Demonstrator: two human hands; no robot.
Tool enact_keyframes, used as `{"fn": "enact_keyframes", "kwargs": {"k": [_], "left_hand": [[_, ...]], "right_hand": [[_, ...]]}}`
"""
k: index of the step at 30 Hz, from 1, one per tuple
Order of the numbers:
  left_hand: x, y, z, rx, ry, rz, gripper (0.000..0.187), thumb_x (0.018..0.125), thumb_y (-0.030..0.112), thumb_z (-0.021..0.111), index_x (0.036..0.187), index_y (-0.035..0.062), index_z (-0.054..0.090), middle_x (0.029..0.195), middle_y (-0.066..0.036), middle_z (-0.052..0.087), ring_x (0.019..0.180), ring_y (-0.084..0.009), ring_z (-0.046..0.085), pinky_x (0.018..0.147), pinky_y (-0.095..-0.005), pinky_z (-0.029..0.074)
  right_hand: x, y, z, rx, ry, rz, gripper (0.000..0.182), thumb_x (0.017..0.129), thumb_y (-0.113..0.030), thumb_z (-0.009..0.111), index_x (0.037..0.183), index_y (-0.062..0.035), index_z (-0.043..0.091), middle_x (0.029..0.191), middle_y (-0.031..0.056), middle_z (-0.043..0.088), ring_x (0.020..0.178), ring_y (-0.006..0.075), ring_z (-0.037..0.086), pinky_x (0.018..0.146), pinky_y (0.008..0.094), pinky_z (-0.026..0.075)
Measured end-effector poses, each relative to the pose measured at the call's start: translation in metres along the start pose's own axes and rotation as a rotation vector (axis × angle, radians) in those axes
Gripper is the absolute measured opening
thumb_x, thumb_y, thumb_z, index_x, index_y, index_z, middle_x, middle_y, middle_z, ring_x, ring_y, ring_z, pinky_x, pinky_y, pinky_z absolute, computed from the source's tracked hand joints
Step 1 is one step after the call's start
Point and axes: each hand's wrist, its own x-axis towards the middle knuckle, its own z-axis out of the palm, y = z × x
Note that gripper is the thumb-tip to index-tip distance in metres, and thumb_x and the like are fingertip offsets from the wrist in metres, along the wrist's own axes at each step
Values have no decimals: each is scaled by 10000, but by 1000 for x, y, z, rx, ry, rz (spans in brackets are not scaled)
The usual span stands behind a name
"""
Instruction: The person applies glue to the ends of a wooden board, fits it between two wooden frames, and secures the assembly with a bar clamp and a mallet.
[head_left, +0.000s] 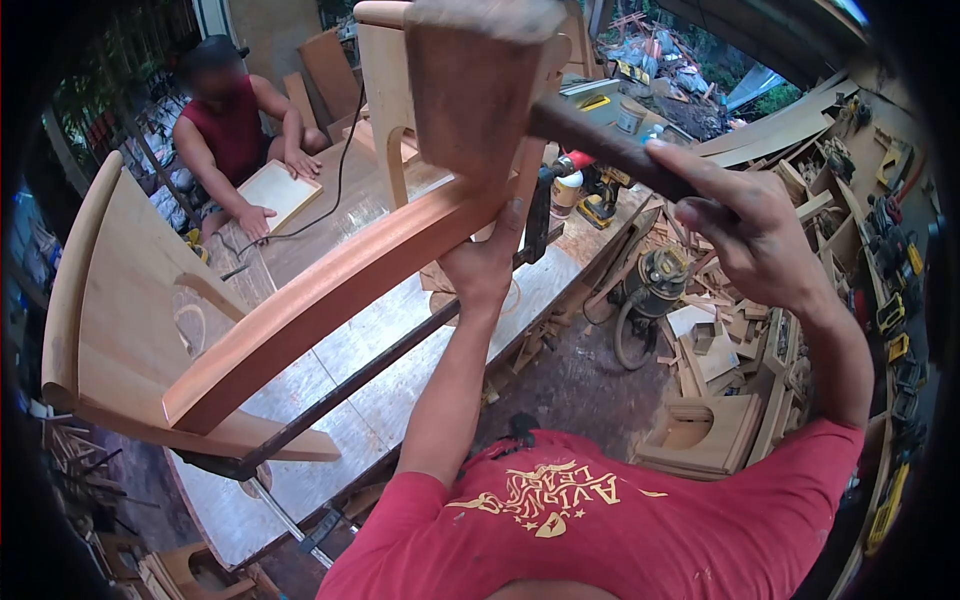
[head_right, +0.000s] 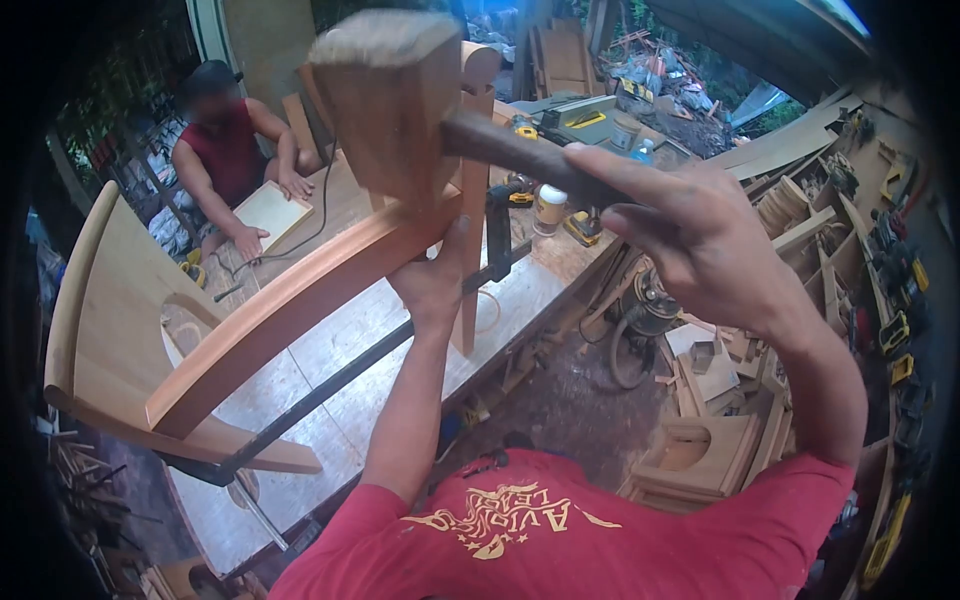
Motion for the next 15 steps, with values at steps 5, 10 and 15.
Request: {"fn": "enact_keyframes", "kwargs": {"k": [5, 10, 15], "left_hand": [[-3, 5, -19, -161, -29, -129, 583, 848, 84, 766, 1337, -39, 473, 1212, -139, 598, 1111, -207, 600, 981, -354, 474], [7, 15, -31, -533, -49, -196, 527, 890, 206, 745, 1310, -1, 503, 1241, -102, 575, 1186, -209, 557, 1054, -379, 418], [4, 6, -34, -500, -67, -142, 506, 893, 172, 739, 1330, 59, 511, 1262, -68, 566, 1215, -214, 537, 1096, -426, 383]], "right_hand": [[-52, 12, 54, 361, 344, 263, 580, 982, -262, 620, 1463, -13, 410, 914, 84, 654, 727, 112, 544, 670, 269, 446], [-110, 48, 186, 722, 511, 402, 426, 942, -175, 636, 1307, 21, 536, 1118, 98, 605, 962, 193, 570, 878, 339, 460], [-128, 23, 301, 608, 525, 389, 421, 866, -81, 683, 1270, -2, 597, 1308, 166, 582, 1232, 335, 529, 1093, 475, 339]]}}
